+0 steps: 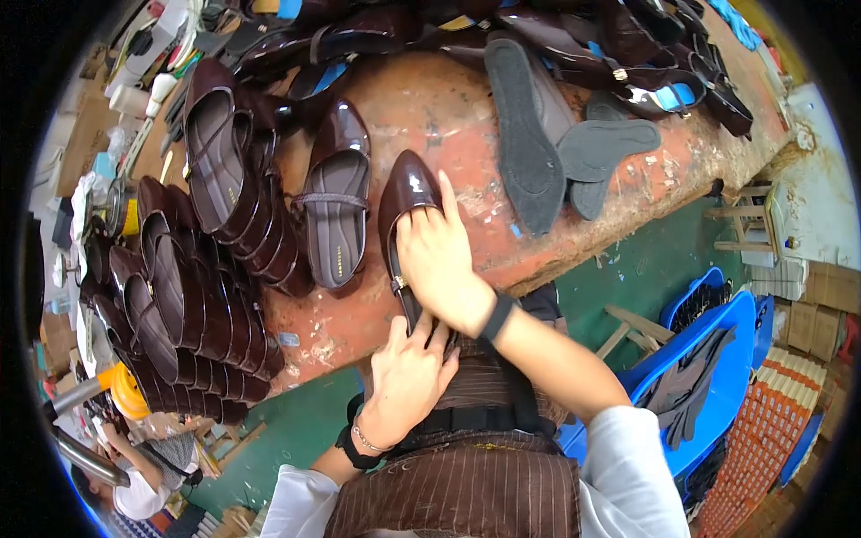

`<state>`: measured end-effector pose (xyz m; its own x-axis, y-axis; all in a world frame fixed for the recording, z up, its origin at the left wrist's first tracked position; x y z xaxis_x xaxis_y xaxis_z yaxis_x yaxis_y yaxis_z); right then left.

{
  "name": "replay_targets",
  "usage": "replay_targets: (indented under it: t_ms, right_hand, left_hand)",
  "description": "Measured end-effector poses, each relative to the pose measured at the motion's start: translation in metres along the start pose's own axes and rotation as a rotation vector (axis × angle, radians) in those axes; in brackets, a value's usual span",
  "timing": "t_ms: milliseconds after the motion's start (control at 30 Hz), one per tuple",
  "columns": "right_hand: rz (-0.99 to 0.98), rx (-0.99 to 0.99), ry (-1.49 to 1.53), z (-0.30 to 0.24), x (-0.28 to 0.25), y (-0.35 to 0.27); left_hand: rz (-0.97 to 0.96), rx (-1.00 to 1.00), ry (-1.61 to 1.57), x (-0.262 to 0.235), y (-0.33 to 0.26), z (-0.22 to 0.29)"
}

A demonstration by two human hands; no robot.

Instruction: The worker is assembling footwear by inserting insoles into finished shoe uppers and then inspecting and stacking them.

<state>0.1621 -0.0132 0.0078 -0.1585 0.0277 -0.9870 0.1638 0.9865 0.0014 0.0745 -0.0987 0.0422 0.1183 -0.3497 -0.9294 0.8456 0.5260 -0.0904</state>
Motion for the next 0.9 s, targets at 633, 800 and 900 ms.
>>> replay_targets:
  t_ms: [633, 800, 900]
  right_hand:
    - [0.426, 0.477, 0.463, 0.204, -0.084, -0.005]
    - [0.536, 0.47, 1.659, 0.211, -0.089, -0.023]
    - [0.492, 0.505, 1.829, 0.204, -0.098, -0.04]
  left_hand:
    - [0.297, -0.253, 0.183, -0.118, 0.033, -0.079]
    - [0.211, -0.262, 0.291, -0.086, 0.029, -0.076]
    - [-0.006, -0.307, 0.396, -0.072, 0.041, -0.09]
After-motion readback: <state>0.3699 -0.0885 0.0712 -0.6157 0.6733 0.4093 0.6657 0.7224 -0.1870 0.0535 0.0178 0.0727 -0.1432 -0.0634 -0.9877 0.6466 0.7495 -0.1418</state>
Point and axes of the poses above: each hand's wrist, its own y-axis towards the middle knuckle, its own x-axis out of the palm, z = x × y, the point moved 9 cm from there along y, towards the middle knuckle, and after that the axes turned 2 degrees about y, right-handed, at the moved point
